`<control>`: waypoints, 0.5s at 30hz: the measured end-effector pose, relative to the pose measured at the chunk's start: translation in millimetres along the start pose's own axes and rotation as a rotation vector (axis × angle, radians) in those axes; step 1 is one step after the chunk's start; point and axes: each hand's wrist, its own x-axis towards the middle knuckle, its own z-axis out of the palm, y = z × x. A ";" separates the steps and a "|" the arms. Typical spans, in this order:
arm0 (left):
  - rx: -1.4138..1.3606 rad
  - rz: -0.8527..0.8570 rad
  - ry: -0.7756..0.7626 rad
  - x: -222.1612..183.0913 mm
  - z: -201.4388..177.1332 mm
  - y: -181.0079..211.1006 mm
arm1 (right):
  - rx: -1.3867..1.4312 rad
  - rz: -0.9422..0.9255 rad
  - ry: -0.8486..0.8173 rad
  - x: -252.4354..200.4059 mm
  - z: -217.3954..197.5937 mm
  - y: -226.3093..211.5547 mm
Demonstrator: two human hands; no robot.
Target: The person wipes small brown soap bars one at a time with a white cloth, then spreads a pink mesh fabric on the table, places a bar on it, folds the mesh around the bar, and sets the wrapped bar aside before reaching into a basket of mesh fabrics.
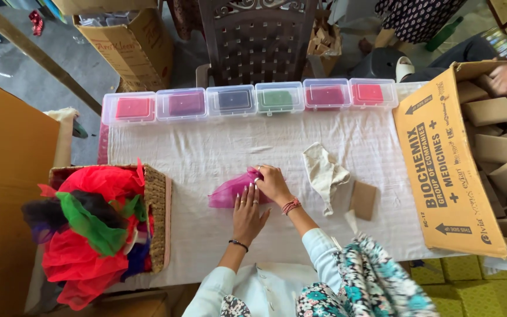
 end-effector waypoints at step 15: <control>0.051 0.003 0.152 -9.3 19.5 -13.1 | -0.002 0.074 -0.204 -63.8 10.4 -7.8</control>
